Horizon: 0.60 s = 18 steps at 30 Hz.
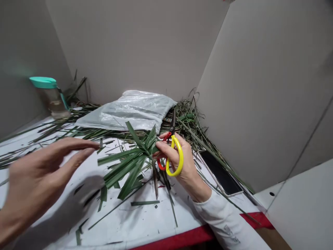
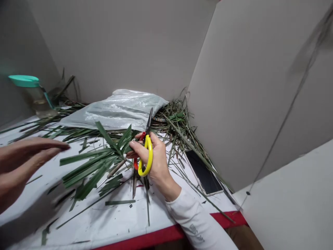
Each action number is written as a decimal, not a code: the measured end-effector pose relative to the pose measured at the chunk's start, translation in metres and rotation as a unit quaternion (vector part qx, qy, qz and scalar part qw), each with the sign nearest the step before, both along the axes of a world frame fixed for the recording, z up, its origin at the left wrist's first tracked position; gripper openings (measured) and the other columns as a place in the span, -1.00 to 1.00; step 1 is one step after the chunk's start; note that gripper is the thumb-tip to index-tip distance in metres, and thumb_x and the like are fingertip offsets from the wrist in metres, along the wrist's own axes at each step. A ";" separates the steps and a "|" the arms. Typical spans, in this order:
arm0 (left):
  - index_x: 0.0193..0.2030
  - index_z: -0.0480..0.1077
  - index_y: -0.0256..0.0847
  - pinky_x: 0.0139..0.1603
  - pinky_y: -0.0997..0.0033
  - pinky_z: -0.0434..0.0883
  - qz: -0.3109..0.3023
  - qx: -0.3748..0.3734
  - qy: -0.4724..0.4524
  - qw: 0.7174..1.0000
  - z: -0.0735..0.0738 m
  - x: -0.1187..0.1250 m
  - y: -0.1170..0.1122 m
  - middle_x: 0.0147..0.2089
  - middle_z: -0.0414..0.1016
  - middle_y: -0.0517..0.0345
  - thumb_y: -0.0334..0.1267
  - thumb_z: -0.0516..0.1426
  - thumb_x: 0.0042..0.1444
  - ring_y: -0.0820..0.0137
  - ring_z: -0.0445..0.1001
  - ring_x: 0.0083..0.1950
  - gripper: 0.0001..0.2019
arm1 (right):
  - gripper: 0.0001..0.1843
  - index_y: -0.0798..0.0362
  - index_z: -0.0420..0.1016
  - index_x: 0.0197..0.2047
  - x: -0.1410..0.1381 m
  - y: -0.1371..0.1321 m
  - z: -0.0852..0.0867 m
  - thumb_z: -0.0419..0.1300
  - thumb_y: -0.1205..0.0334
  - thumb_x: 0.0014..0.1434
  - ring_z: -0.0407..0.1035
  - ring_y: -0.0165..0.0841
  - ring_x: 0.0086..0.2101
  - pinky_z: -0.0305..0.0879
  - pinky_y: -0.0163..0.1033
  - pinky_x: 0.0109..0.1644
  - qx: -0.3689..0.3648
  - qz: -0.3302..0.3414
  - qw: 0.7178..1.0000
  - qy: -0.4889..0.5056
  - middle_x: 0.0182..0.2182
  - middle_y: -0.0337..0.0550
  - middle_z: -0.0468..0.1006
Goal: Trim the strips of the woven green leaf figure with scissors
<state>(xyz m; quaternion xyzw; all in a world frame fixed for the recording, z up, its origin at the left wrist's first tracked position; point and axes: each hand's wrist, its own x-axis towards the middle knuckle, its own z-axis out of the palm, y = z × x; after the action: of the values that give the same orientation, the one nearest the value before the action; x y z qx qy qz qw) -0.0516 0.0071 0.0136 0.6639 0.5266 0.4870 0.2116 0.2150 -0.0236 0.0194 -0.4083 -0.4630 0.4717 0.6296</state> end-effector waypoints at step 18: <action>-0.12 0.63 0.02 -0.36 0.49 0.54 -0.251 -0.395 -0.205 0.860 -0.025 0.042 -0.015 -0.30 0.68 0.19 -0.03 0.41 -0.13 0.28 0.63 -0.31 -0.62 | -0.75 0.05 0.44 -0.22 -0.015 -0.014 -0.020 0.40 0.23 0.07 0.32 -0.52 -0.53 0.29 -0.42 -0.47 0.047 -0.003 0.963 -0.266 -0.45 -0.33 0.50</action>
<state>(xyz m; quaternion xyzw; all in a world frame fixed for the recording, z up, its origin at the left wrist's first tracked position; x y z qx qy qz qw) -0.0095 -0.0079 -0.0118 0.5195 0.4355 0.2933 0.6741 0.1997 -0.0377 -0.0009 -0.4905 -0.6339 0.3217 0.5040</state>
